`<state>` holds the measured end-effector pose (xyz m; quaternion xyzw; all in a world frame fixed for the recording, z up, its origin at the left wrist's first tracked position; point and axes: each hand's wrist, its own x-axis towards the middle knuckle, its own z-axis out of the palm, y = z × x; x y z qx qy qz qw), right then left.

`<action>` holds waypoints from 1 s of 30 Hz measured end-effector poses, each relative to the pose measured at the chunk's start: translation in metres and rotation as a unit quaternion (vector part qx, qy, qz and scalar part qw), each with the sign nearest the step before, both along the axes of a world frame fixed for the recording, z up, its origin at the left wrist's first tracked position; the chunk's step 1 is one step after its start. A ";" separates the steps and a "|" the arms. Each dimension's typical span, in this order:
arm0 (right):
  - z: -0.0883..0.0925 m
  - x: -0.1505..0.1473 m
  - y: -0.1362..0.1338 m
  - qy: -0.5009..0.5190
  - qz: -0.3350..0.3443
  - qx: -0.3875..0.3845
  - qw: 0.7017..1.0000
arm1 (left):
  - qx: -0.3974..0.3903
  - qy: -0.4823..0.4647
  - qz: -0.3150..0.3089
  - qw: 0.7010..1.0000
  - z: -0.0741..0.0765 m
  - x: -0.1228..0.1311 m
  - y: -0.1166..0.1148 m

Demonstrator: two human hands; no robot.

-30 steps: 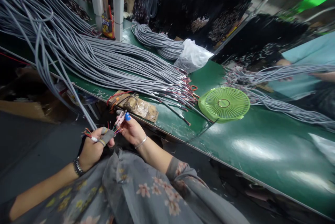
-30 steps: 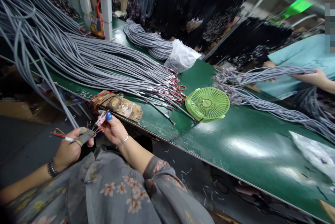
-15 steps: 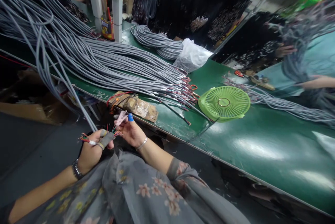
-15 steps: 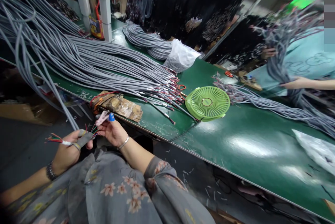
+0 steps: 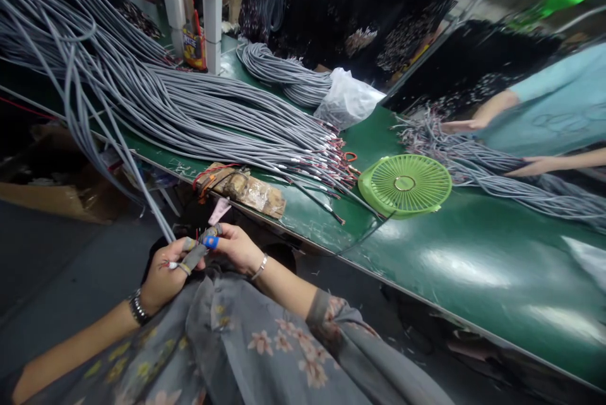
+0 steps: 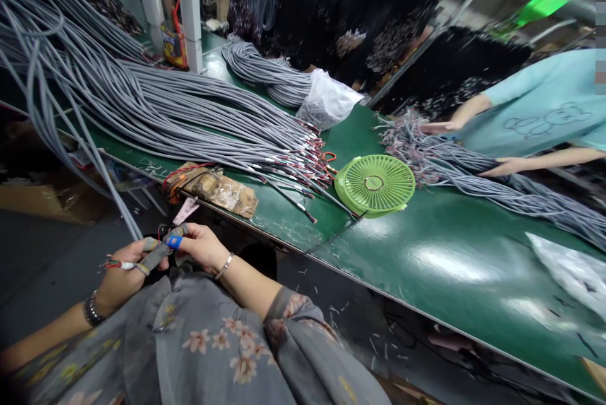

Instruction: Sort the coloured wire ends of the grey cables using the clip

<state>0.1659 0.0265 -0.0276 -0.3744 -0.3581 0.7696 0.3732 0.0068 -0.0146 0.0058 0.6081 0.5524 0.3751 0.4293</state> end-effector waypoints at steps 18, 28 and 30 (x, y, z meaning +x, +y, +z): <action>0.002 0.004 0.000 -0.008 -0.004 0.057 0.998 | -0.044 0.000 -0.040 0.998 0.007 -0.001 0.010; -0.009 0.010 0.009 0.052 -0.017 -0.040 0.998 | -0.047 -0.032 -0.024 0.998 0.009 -0.004 0.012; -0.008 0.012 0.017 0.050 -0.032 -0.051 0.997 | -0.048 -0.053 -0.022 0.997 0.009 -0.003 0.014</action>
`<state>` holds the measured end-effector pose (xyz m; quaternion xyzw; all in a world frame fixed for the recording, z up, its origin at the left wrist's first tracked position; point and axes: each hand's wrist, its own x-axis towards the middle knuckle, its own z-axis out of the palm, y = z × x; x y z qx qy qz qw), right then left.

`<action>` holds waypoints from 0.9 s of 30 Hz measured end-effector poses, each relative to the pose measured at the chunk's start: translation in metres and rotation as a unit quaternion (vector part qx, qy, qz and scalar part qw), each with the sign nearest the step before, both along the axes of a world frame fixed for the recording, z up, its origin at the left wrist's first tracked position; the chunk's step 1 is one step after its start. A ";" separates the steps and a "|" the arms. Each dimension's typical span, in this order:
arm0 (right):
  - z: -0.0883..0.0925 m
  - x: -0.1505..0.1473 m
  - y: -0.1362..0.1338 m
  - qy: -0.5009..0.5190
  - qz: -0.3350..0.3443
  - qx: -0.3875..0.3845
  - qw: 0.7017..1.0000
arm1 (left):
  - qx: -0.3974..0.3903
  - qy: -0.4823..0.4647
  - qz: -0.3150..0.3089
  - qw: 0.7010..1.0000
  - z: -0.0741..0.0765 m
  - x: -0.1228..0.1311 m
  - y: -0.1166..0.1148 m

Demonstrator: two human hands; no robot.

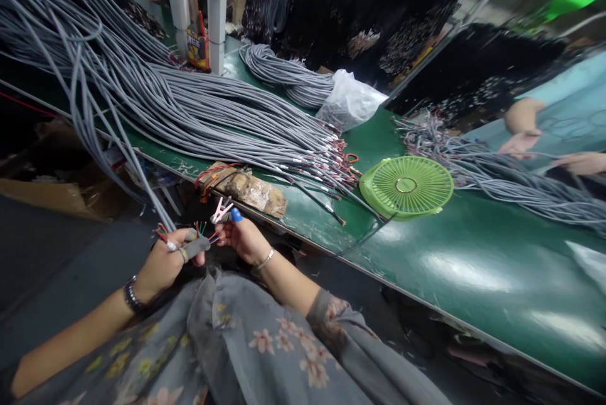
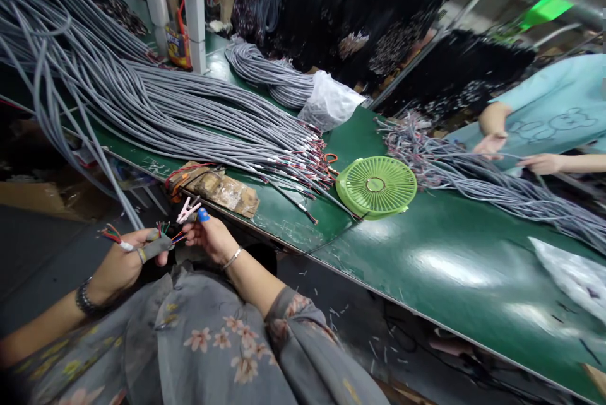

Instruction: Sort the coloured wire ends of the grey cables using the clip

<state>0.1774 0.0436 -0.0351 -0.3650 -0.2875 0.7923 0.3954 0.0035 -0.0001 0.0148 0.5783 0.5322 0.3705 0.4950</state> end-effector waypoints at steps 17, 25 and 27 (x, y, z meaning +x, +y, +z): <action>0.012 -0.020 0.016 0.057 -0.090 -0.042 0.993 | -0.036 -0.056 -0.013 0.998 -0.003 0.011 0.011; 0.010 -0.016 0.012 0.076 -0.052 -0.048 0.995 | -0.024 -0.051 -0.003 0.998 -0.008 0.006 0.006; 0.011 -0.012 0.010 0.083 -0.034 -0.052 0.995 | -0.020 -0.041 0.003 0.999 -0.007 0.003 0.002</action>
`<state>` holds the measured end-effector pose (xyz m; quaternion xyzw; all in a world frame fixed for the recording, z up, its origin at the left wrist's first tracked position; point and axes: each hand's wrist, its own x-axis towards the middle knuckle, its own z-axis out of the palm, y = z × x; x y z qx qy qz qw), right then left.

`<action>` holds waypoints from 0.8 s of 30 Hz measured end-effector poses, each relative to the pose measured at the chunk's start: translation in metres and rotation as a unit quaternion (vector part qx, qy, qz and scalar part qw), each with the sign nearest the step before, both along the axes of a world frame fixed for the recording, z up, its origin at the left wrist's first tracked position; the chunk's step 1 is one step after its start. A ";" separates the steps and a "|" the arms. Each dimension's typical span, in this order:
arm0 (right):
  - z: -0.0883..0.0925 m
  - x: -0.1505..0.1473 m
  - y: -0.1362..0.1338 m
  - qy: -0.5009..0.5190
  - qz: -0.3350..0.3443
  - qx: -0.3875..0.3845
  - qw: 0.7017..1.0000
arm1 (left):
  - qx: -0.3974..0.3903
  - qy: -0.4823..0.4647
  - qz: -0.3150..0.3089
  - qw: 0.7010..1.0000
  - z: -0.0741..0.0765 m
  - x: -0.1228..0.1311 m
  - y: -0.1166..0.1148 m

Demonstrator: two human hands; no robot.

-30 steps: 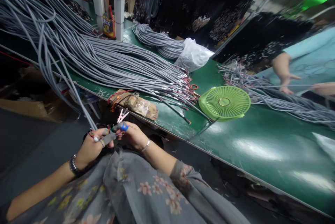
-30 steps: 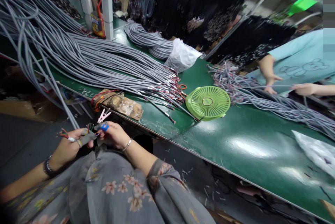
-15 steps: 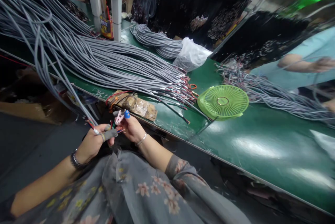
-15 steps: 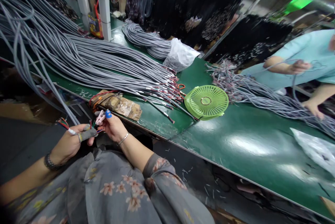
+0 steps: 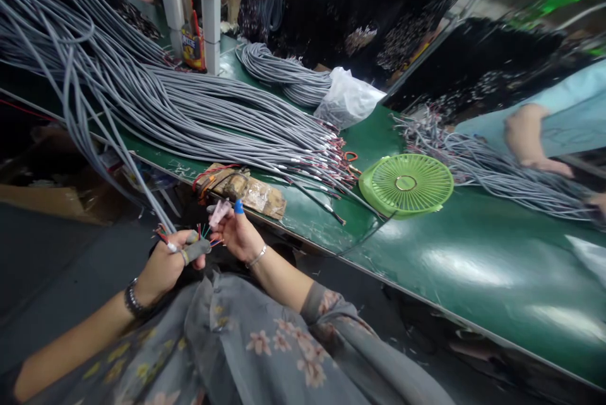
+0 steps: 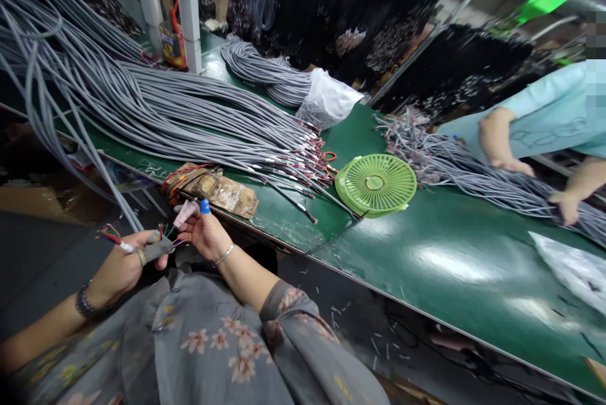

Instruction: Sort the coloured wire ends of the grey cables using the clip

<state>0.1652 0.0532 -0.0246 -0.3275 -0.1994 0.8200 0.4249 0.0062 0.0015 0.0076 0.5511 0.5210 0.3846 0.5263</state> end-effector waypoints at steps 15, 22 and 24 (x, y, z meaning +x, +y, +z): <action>0.003 0.005 -0.006 -0.070 -0.036 0.086 0.993 | 0.019 -0.024 0.065 0.997 0.000 0.005 -0.005; 0.005 0.017 -0.018 -0.129 0.093 0.100 0.982 | 0.019 0.041 0.040 0.998 0.003 0.003 -0.008; 0.005 0.017 -0.019 -0.151 0.108 0.111 0.976 | 0.025 0.067 0.031 0.997 0.005 0.003 -0.008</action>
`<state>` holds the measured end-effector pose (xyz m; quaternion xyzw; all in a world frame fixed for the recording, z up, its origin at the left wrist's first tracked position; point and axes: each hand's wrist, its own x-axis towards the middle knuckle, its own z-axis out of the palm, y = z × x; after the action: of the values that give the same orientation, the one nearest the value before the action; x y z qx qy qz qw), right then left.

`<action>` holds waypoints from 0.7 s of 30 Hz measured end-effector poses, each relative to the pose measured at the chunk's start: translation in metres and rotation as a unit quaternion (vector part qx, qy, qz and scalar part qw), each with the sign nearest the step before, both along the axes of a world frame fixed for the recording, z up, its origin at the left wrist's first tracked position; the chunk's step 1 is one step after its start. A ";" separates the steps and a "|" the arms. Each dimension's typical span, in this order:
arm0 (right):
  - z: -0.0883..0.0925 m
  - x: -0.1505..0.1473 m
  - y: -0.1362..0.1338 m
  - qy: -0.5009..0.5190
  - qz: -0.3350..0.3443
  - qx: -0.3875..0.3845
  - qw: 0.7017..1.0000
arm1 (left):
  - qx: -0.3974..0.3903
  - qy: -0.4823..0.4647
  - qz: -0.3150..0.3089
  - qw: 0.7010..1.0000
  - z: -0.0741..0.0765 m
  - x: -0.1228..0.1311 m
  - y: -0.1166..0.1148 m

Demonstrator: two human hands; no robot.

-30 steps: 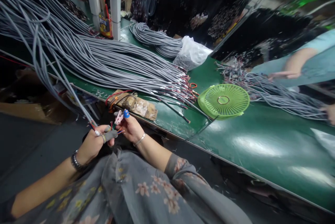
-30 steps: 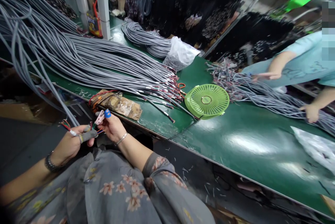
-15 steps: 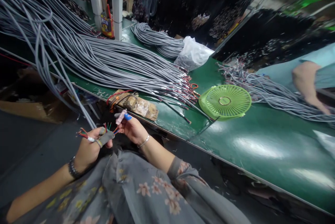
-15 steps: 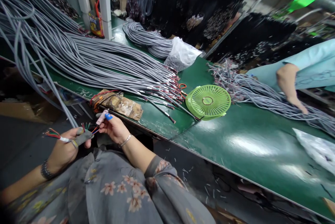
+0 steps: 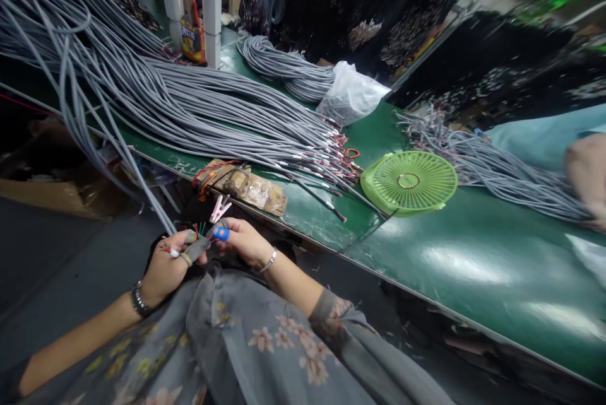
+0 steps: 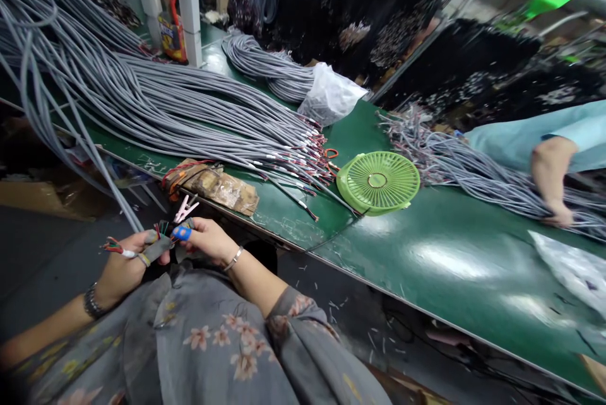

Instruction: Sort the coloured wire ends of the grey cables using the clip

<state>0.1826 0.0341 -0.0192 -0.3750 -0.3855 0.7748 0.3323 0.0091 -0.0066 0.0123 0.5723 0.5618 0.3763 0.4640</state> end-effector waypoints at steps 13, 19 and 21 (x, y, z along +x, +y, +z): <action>-0.004 -0.007 -0.005 -0.012 -0.039 0.112 0.993 | -0.006 0.023 -0.083 0.996 -0.001 -0.002 0.002; -0.007 -0.010 -0.005 -0.018 -0.053 0.088 0.995 | 0.010 0.019 -0.057 0.998 0.001 -0.002 0.001; -0.007 -0.011 -0.005 -0.019 -0.053 0.070 0.996 | 0.009 0.019 -0.045 0.999 0.000 -0.002 0.001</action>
<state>0.1715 0.0288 -0.0266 -0.3855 -0.4246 0.7199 0.3910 0.0067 -0.0058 0.0127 0.6082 0.5406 0.3491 0.4648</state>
